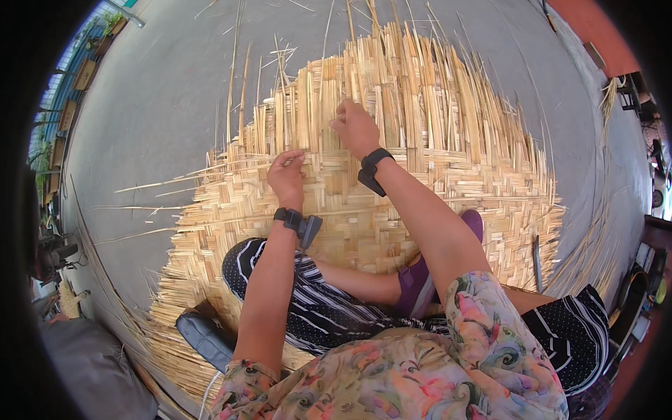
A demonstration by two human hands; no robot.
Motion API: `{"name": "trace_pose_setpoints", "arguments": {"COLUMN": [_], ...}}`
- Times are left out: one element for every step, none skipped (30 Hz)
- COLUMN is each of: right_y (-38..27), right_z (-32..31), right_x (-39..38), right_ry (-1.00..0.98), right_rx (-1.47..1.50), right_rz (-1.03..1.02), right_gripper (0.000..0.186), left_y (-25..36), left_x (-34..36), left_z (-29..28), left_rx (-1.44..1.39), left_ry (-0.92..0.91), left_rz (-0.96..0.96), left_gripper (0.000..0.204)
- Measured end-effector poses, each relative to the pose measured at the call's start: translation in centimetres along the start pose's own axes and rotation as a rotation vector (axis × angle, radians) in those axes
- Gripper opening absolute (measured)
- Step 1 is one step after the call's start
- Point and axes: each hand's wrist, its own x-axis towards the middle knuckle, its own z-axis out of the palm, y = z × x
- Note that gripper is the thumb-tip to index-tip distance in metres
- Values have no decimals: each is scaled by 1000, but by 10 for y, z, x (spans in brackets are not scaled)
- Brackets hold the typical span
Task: Weaving a large mat or flat object using thin strips of bamboo or straw.
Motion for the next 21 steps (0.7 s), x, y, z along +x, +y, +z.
{"name": "trace_pose_setpoints", "arguments": {"right_y": [3,7,9,10,11,10,7,4,-1,-5,-11,-16,-19,-22,-24,-25,-27,-29,-31,-34,-37], "right_z": [4,4,3,2,0,-1,1,3,8,13,18,23,24,24,22,18,16,13,11,10,10], "right_x": [-5,-6,-7,-7,-4,-1,4,9,12,15,22,28,29,30,29,26,23,18,14,9,4], "right_ry": [-39,-108,-123,-67,-137,-183,-195,-117,-49,-46,-100,-167,-121,-90,-158,-214,-224,-177,-132,-133,-47], "right_rx": [-100,-159,-161,-146,-128,-146,-112,-101,-92,-91,-68,-76,-53,-54,161,365,377,357,335,332,286], "right_rz": [47,96,56,10,17,73,18,5,-4,-4,108,269,248,181,307,450,433,390,346,345,246], "right_gripper": [21,21,22,23,20,18,18,17,17,17,20,23,29,29,28,27,27,24,21,21,18], "left_y": [-1,-1,0,2,5,9,14,20,27,36,47,58,71,83,94,104,113,121,126,129,130], "left_x": [2,2,0,-5,-11,-19,-27,-34,-39,-40,-37,-31,-24,-14,-5,4,15,26,37,44,51], "left_z": [0,-1,-3,-7,-11,-16,-21,-24,-27,-27,-27,-24,-21,-18,-13,-9,-4,3,12,20,27], "left_rx": [45,103,95,-29,-148,-159,-149,-138,-98,-110,-147,-183,-185,-116,-51,-50,11,55,137,131,183], "left_ry": [-5,-21,-8,-9,-11,-5,104,210,202,190,81,-42,-37,-150,-275,-263,-341,-429,-440,-449,-469], "left_rz": [64,75,132,54,-49,-17,-80,-147,-212,-184,-145,-106,-92,-42,11,10,5,15,51,59,129], "left_gripper": [12,14,14,18,23,23,28,33,36,36,32,28,28,25,23,23,23,23,29,29,30]}}
